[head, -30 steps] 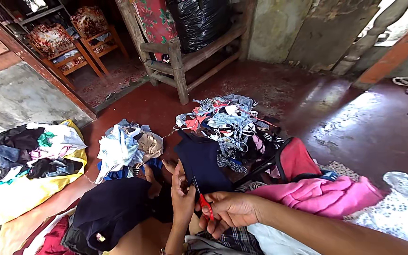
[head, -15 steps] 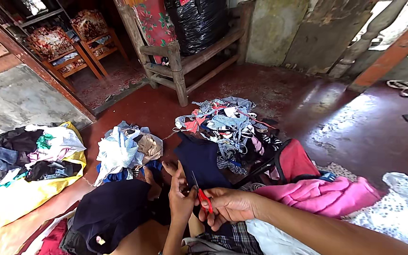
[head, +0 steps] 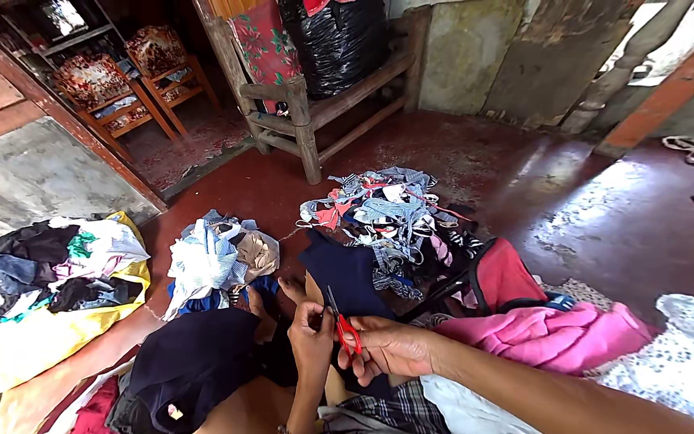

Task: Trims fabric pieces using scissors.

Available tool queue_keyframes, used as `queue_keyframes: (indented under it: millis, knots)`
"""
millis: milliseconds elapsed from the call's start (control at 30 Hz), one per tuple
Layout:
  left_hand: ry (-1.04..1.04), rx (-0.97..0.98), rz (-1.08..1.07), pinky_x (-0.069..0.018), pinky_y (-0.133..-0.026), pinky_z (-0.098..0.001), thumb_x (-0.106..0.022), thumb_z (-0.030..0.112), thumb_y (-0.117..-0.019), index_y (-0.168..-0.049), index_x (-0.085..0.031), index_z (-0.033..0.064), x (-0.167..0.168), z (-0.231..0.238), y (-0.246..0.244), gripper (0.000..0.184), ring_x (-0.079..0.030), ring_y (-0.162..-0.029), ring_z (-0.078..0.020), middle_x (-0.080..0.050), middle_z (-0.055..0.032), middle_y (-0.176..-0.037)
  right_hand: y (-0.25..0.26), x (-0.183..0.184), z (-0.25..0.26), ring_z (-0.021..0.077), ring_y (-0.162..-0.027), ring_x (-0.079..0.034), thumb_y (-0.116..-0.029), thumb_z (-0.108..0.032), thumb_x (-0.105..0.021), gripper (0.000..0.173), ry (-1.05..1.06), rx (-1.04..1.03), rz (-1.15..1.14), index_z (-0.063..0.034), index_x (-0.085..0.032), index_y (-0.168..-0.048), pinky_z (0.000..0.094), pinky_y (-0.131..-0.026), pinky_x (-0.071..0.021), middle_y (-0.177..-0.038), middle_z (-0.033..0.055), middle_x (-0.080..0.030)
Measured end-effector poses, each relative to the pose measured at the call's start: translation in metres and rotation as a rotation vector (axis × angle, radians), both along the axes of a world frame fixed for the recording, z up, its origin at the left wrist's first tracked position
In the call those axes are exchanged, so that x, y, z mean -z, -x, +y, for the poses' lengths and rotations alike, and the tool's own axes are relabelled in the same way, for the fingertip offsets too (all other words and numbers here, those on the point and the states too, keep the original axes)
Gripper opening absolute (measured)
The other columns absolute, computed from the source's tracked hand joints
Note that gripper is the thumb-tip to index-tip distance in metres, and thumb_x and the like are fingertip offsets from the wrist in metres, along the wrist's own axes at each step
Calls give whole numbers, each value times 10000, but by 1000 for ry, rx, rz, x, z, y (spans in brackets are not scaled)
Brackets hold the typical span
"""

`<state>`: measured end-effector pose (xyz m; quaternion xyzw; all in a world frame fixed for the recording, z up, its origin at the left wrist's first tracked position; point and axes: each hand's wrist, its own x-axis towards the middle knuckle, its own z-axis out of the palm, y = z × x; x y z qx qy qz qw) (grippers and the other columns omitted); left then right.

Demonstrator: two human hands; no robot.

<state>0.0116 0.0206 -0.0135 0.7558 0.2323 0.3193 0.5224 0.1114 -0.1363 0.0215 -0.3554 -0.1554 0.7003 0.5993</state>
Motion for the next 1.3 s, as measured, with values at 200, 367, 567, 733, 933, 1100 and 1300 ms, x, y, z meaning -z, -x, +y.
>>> queue_keyframes:
  millis: [200, 367, 567, 733, 933, 1100, 1300]
  knots:
    - [438, 53, -91, -601, -689, -310, -673, -74, -838, -1115, -588, -71, 2, -2, -4, 289, -692, -791, -203, -681, -170, -926, 4, 2, 2, 205, -841, -719, -1071, -248, -527, 190, -4, 40, 16, -125, -513, -1216, 380, -813, -616, -1020, 88, -705]
    - [292, 69, -72, -604, -619, -291, -684, -4, -875, -1007, -643, -60, 3, 0, 2, 149, -691, -696, -179, -694, -132, -826, 10, 5, 2, 202, -828, -714, -1073, -247, -531, 186, -43, 79, 16, -123, -523, -1211, 376, -811, -612, -1013, 90, -703]
    - [-39, 18, -93, -583, -562, -226, -745, 73, -878, -943, -683, 9, 1, 2, 6, 109, -651, -597, -85, -691, -34, -745, 18, 9, 2, 223, -848, -720, -1058, -223, -567, 198, -87, 121, -4, -128, -505, -1220, 404, -840, -608, -1009, 96, -707]
    - [-170, 65, -70, -563, -562, -205, -764, 98, -872, -939, -696, 29, 2, 10, 9, 118, -625, -591, -51, -682, -6, -740, 14, 8, 2, 196, -818, -711, -1058, -263, -560, 227, -80, 115, -47, -117, -533, -1229, 374, -801, -612, -999, 81, -704]
    - [-165, 78, -120, -557, -556, -201, -766, 69, -862, -935, -699, 23, 7, 11, 10, 109, -620, -592, -52, -688, -13, -754, 14, 9, 2, 196, -813, -712, -1051, -254, -577, 226, -116, 133, -14, -112, -542, -1223, 374, -787, -616, -996, 86, -704]
    - [-211, 124, -168, -596, -636, -213, -754, 61, -877, -958, -699, 18, 11, 15, 13, 107, -664, -666, -56, -713, -20, -819, 12, 5, 3, 161, -766, -685, -1047, -268, -592, 238, -190, 174, 95, -104, -605, -1218, 337, -737, -616, -955, 62, -679]
    - [-214, 141, -188, -575, -610, -197, -749, 46, -864, -954, -686, 10, 11, 12, 14, 115, -637, -644, -47, -693, -14, -796, 4, 6, 5, 152, -774, -680, -1049, -273, -587, 228, -177, 147, 67, -131, -580, -1227, 330, -741, -609, -953, 48, -671]
